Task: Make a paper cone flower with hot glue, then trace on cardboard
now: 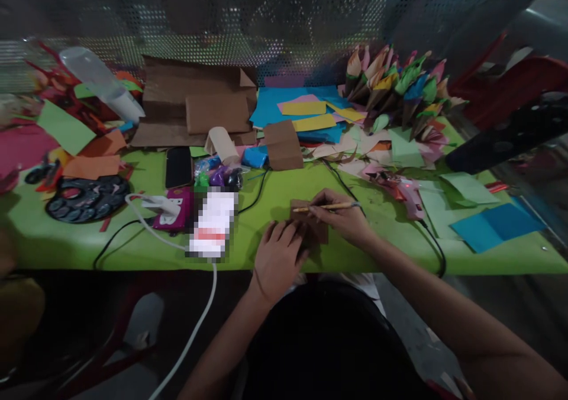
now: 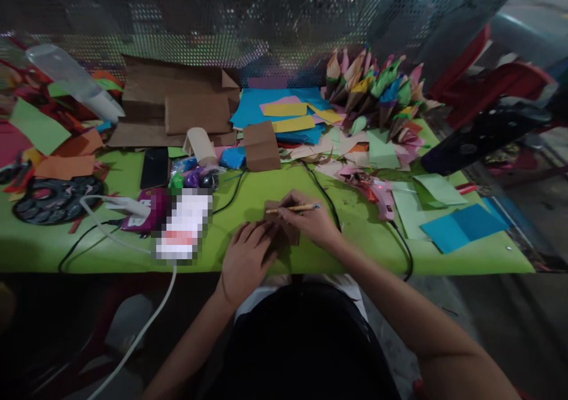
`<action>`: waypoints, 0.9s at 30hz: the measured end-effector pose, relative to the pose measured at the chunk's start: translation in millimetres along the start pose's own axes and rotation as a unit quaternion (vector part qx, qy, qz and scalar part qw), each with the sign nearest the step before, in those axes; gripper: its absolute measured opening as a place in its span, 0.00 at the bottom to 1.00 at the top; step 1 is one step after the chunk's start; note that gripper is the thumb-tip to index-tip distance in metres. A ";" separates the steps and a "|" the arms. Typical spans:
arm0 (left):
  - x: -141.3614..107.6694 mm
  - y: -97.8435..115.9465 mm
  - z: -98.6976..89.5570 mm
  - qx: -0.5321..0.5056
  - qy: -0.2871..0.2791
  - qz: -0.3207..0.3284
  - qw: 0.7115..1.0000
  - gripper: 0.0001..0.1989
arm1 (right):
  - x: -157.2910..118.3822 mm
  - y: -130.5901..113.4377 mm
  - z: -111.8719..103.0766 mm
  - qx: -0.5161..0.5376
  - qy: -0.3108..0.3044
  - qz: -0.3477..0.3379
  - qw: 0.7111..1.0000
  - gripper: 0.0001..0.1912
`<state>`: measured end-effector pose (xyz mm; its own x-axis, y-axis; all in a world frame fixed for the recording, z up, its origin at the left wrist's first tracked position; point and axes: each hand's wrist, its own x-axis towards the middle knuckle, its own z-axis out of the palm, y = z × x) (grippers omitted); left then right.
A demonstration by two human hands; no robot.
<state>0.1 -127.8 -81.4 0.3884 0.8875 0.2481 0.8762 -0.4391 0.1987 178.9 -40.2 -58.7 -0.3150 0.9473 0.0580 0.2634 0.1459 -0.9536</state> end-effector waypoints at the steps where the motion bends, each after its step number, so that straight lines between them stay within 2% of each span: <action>1: -0.2 0.0 0.6 -0.001 0.003 0.000 1.000 0.22 | 0.9 0.1 1.4 -0.001 -0.001 0.002 1.000 0.10; 9: -0.8 0.1 0.5 -0.012 0.005 0.001 1.000 0.21 | 1.8 1.8 -0.5 -0.017 -0.006 0.003 1.000 0.10; 20: 0.6 -0.9 -1.3 -0.022 0.016 0.003 1.000 0.21 | -24.1 9.3 -44.7 -0.027 0.057 0.044 0.997 0.12; 27: 1.2 -0.8 -0.8 -0.017 0.025 0.006 1.000 0.21 | -30.3 8.6 -48.9 -0.008 0.092 0.043 0.995 0.12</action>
<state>-0.4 -126.6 -80.6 0.3832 0.8746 0.2971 0.8615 -0.4545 0.2266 235.2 -53.7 -54.2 -0.1187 0.9924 0.0312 0.2966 0.0654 -0.9527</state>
